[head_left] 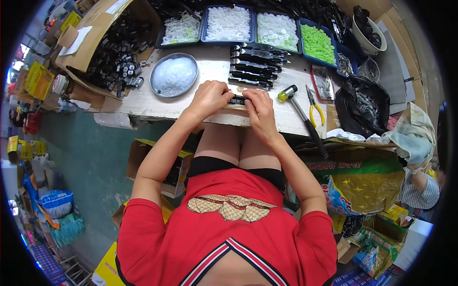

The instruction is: Assembling small plastic parts into a housing unit at a workshop station.

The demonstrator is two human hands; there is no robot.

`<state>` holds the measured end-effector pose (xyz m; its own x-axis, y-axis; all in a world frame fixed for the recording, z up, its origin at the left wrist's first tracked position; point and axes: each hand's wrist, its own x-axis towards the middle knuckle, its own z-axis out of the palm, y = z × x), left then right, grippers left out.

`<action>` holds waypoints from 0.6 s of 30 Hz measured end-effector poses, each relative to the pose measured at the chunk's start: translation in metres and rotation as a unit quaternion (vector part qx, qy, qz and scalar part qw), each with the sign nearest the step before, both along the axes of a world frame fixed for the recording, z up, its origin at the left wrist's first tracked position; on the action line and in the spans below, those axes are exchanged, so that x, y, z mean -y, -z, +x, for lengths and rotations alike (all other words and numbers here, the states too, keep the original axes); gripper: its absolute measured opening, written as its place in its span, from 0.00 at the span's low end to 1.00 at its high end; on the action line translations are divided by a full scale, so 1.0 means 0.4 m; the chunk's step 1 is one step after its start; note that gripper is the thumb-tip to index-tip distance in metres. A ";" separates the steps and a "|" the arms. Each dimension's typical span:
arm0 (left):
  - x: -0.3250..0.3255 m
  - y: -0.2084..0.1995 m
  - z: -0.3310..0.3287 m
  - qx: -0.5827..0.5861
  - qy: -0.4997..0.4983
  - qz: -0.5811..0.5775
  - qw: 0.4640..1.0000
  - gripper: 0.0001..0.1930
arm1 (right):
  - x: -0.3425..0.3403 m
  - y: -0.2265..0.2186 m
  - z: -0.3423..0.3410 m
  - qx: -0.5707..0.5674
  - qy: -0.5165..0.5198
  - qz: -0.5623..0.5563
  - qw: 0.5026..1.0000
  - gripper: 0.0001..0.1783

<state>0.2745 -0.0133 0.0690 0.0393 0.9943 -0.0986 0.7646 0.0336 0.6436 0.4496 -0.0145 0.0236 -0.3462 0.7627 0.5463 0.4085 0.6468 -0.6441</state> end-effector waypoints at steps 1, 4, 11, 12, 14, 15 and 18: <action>-0.003 0.005 -0.002 0.000 0.001 -0.002 1.000 0.12 | -0.001 0.002 0.000 0.001 0.001 0.006 1.000 0.10; -0.009 0.037 -0.039 0.088 -0.045 -0.029 0.995 0.08 | -0.005 -0.001 -0.002 0.013 0.005 0.011 1.000 0.09; 0.001 0.108 -0.051 0.408 -0.106 -0.070 0.904 0.03 | -0.019 -0.021 0.007 -0.001 -0.010 -0.041 0.999 0.08; 0.006 0.087 -0.044 0.363 -0.097 -0.056 0.925 0.03 | -0.027 -0.021 0.014 -0.027 -0.021 -0.055 0.998 0.07; -0.001 0.075 -0.036 0.242 -0.085 -0.025 0.966 0.02 | -0.055 -0.037 0.048 -0.011 0.007 -0.024 1.000 0.07; -0.007 0.062 -0.035 0.183 -0.071 -0.031 0.980 0.03 | -0.084 -0.053 0.077 0.013 0.026 0.035 0.999 0.07; -0.053 0.012 -0.033 0.069 -0.032 0.021 0.997 0.06 | -0.177 -0.104 0.216 0.089 0.143 0.058 0.984 0.10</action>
